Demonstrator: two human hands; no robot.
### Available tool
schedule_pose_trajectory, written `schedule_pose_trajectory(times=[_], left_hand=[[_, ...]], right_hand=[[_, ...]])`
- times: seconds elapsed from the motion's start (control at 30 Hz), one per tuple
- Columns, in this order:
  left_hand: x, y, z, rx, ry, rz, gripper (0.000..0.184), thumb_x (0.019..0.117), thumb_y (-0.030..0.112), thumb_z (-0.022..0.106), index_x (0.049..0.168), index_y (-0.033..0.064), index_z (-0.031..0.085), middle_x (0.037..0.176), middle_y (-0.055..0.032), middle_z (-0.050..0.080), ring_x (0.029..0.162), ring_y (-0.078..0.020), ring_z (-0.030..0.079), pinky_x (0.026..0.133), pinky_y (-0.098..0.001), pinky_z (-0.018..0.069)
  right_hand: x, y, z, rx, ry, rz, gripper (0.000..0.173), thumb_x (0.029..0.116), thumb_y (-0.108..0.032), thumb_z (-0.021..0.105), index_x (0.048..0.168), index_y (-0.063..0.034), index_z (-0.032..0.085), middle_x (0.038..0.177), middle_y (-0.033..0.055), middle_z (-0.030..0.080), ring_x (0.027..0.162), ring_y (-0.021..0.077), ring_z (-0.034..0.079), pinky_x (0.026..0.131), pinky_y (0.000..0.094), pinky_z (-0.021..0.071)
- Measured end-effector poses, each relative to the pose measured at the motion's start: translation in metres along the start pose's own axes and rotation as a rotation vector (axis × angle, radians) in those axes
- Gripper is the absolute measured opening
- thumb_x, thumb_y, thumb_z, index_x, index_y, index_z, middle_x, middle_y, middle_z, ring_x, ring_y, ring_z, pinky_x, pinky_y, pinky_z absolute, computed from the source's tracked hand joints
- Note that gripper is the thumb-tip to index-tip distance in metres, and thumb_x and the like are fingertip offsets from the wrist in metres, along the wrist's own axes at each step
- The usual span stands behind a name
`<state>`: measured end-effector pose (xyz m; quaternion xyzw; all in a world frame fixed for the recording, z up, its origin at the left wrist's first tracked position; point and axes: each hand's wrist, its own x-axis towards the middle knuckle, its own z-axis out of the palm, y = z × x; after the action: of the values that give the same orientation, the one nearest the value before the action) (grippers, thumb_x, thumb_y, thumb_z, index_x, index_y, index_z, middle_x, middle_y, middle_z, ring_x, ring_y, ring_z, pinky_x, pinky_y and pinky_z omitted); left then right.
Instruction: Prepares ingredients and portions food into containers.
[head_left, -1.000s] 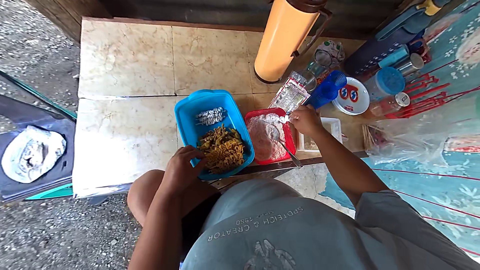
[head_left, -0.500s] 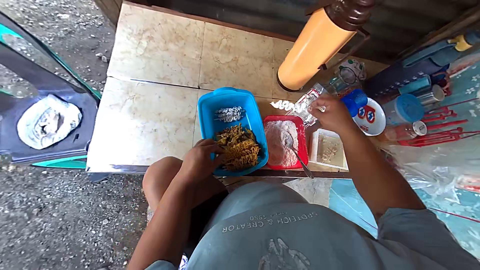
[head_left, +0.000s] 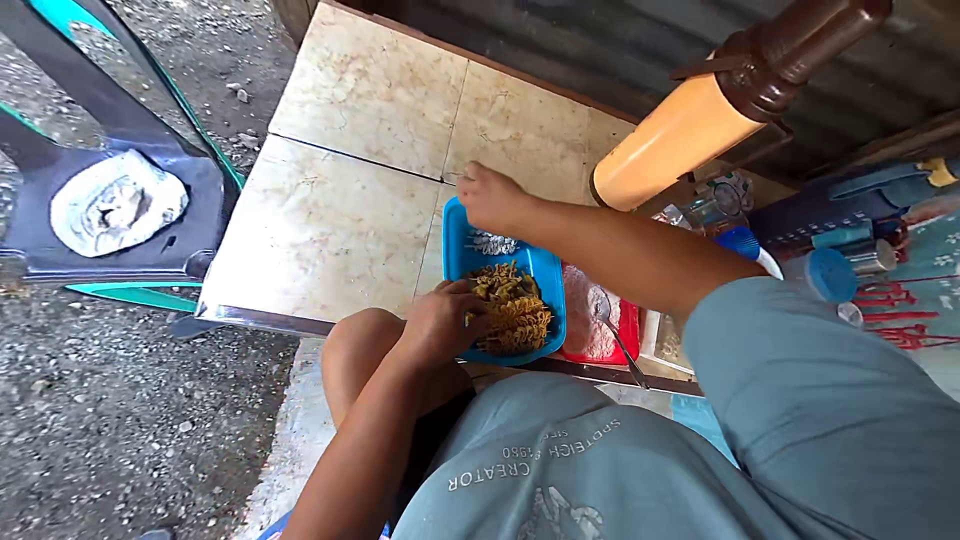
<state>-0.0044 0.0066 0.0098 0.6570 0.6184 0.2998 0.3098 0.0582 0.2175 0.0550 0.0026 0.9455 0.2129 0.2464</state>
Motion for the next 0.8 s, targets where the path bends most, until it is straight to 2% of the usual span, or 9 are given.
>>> schedule_pose_trajectory(times=[0.07, 0.17, 0.23, 0.33, 0.4, 0.47, 0.57, 0.67, 0.8], left_hand=[[0.001, 0.001, -0.003, -0.023, -0.014, -0.023, 0.01, 0.0918, 0.015, 0.073, 0.093, 0.0063, 0.078, 0.101, -0.0091, 0.072, 0.102, -0.0278, 0.066, 0.087, -0.0503, 0.0549], [0.002, -0.003, -0.004, -0.02, -0.01, -0.008, 0.012, 0.0924, 0.017, 0.072, 0.092, 0.0065, 0.078, 0.101, -0.009, 0.072, 0.101, -0.0276, 0.066, 0.086, -0.0488, 0.055], [0.003, -0.004, -0.004, -0.016, -0.02, -0.009, 0.012, 0.0929, 0.017, 0.071, 0.092, 0.0071, 0.078, 0.1, -0.0083, 0.071, 0.101, -0.0272, 0.066, 0.085, -0.0486, 0.0548], [0.003, -0.002, -0.004, -0.005, -0.033, -0.012, 0.013, 0.0936, 0.017, 0.07, 0.092, 0.0071, 0.078, 0.1, -0.0085, 0.072, 0.101, -0.0278, 0.066, 0.086, -0.0495, 0.0547], [0.002, -0.001, -0.003, 0.003, -0.037, -0.011, 0.012, 0.0937, 0.017, 0.07, 0.092, 0.0074, 0.078, 0.099, -0.0083, 0.071, 0.1, -0.0276, 0.066, 0.085, -0.0492, 0.0547], [0.002, -0.001, -0.002, -0.003, -0.053, -0.009, 0.012, 0.0939, 0.016, 0.07, 0.093, 0.007, 0.078, 0.098, -0.0086, 0.071, 0.1, -0.0276, 0.066, 0.085, -0.0496, 0.0543], [0.003, -0.003, -0.002, -0.021, -0.043, -0.001, 0.012, 0.0936, 0.016, 0.071, 0.093, 0.0057, 0.077, 0.097, -0.0092, 0.071, 0.1, -0.0278, 0.066, 0.086, -0.0495, 0.0543], [0.002, -0.006, -0.003, -0.033, -0.022, 0.001, 0.012, 0.0926, 0.015, 0.072, 0.095, 0.0048, 0.078, 0.099, -0.0098, 0.071, 0.1, -0.0278, 0.066, 0.088, -0.0493, 0.0544], [-0.003, -0.008, -0.006, -0.009, -0.036, 0.018, 0.017, 0.0943, 0.017, 0.068, 0.099, 0.0022, 0.077, 0.102, -0.0135, 0.071, 0.102, -0.0298, 0.067, 0.087, -0.0516, 0.0549]], right_hand=[[0.016, -0.006, 0.003, 0.007, 0.015, -0.008, 0.023, 0.1004, 0.008, 0.047, 0.098, 0.0118, 0.069, 0.11, 0.0243, 0.07, 0.117, 0.0399, 0.061, 0.109, 0.0545, 0.0402], [0.02, -0.01, 0.012, 0.191, 0.094, 0.084, 0.02, 0.1003, 0.007, 0.049, 0.102, 0.0083, 0.069, 0.098, 0.0231, 0.071, 0.105, 0.0392, 0.067, 0.102, 0.0547, 0.0448], [0.016, -0.01, 0.018, 0.334, 0.092, 0.163, 0.019, 0.0993, 0.005, 0.052, 0.101, 0.0058, 0.071, 0.098, 0.0227, 0.072, 0.105, 0.0405, 0.067, 0.098, 0.0564, 0.0469], [0.011, -0.002, 0.025, 0.523, -0.013, 0.268, 0.019, 0.0994, -0.001, 0.057, 0.105, -0.0007, 0.075, 0.111, 0.0193, 0.072, 0.116, 0.0399, 0.063, 0.095, 0.0583, 0.0471], [0.008, 0.005, 0.026, 0.637, -0.078, 0.302, 0.027, 0.0997, -0.005, 0.058, 0.119, -0.0109, 0.076, 0.124, 0.0142, 0.071, 0.126, 0.0372, 0.059, 0.099, 0.0596, 0.0466], [-0.001, 0.013, 0.027, 0.746, -0.044, 0.32, 0.032, 0.0985, -0.005, 0.059, 0.125, -0.0157, 0.075, 0.127, 0.0129, 0.07, 0.13, 0.0371, 0.057, 0.101, 0.062, 0.0468], [-0.028, 0.025, 0.032, 0.893, 0.131, 0.379, 0.029, 0.0963, -0.011, 0.069, 0.124, -0.0144, 0.076, 0.123, 0.0139, 0.071, 0.126, 0.0371, 0.059, 0.103, 0.0627, 0.0456], [-0.074, 0.03, 0.049, 0.998, 0.314, 0.479, 0.027, 0.0957, -0.017, 0.071, 0.122, -0.0109, 0.076, 0.121, 0.0165, 0.07, 0.121, 0.0388, 0.061, 0.102, 0.0643, 0.0452], [-0.167, -0.01, 0.079, 1.015, 0.357, 0.713, 0.032, 0.0932, -0.028, 0.076, 0.12, -0.0097, 0.076, 0.124, 0.0186, 0.069, 0.124, 0.0425, 0.059, 0.101, 0.0676, 0.0454]])
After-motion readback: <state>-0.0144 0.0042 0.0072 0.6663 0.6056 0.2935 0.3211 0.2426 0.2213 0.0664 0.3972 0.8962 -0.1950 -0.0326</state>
